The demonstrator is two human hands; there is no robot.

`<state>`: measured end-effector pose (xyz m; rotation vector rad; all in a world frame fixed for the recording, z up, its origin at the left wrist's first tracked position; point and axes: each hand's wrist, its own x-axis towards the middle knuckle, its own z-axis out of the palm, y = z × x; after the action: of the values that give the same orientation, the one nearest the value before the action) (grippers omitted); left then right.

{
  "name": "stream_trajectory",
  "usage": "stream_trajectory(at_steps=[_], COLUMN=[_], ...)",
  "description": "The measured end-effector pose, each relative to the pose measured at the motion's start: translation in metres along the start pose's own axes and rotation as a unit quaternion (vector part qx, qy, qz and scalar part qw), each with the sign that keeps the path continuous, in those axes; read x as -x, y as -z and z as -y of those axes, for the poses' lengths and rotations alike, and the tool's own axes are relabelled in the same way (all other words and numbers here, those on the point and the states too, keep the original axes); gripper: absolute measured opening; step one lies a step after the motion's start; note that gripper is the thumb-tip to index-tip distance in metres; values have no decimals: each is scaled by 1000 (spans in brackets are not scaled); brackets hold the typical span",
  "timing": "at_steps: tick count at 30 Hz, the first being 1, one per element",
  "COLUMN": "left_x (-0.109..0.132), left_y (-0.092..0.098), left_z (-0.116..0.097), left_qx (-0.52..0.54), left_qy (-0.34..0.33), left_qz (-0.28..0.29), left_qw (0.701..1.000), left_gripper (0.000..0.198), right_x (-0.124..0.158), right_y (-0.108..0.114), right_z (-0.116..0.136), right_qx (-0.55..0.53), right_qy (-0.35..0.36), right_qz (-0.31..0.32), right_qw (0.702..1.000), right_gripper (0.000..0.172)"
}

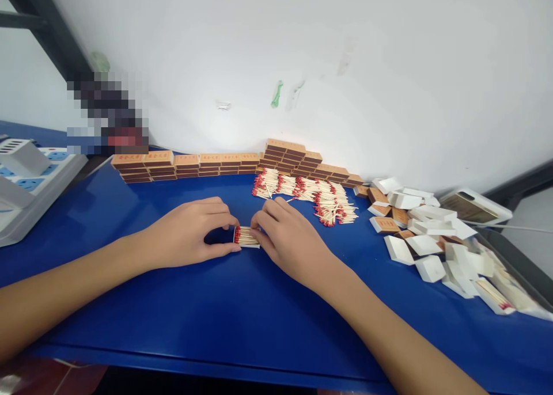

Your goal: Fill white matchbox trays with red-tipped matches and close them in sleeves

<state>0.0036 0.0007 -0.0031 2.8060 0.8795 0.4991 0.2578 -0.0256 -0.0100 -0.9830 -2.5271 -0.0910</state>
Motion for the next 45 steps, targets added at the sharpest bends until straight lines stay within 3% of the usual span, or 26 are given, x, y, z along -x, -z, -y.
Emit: stream_trajectory(at_steps=[25,28,31,33,35,37,40,45], left_x=[1,2,3,4,4,4,5,4], left_y=[1,1,3,3,4,3,2,0], left_z=[1,3,5,6,6,6,6,8], left_qx=[1,7,17,21,25,29,42,64], left_qy=[9,15,24,28,29,32,42,58], left_qz=[-2,4,10,12,11,12,14,5], left_qw=[1000,1000,1000,999,999,999,998,996], left_gripper=[25,25,25,25,25,25,27,27], right_x=[2,3,12,25,38,48,47,27], right_y=[4,12,27,39,49,55,53,35], right_z=[2,-12,-48,-82,-117,-145,-166,-173], right_qx=[-49,-50,-16,29,42,-26,-109,-192], right_qy=[-10,-28,-126,-277,-429,-526,-561,-574], right_qz=[20,-10,-45,-85,-139,-198,-211,-234], right_qw=[999,998,991,957,892,827,793,761], right_gripper=[22,20,21,21,19,17,14,15])
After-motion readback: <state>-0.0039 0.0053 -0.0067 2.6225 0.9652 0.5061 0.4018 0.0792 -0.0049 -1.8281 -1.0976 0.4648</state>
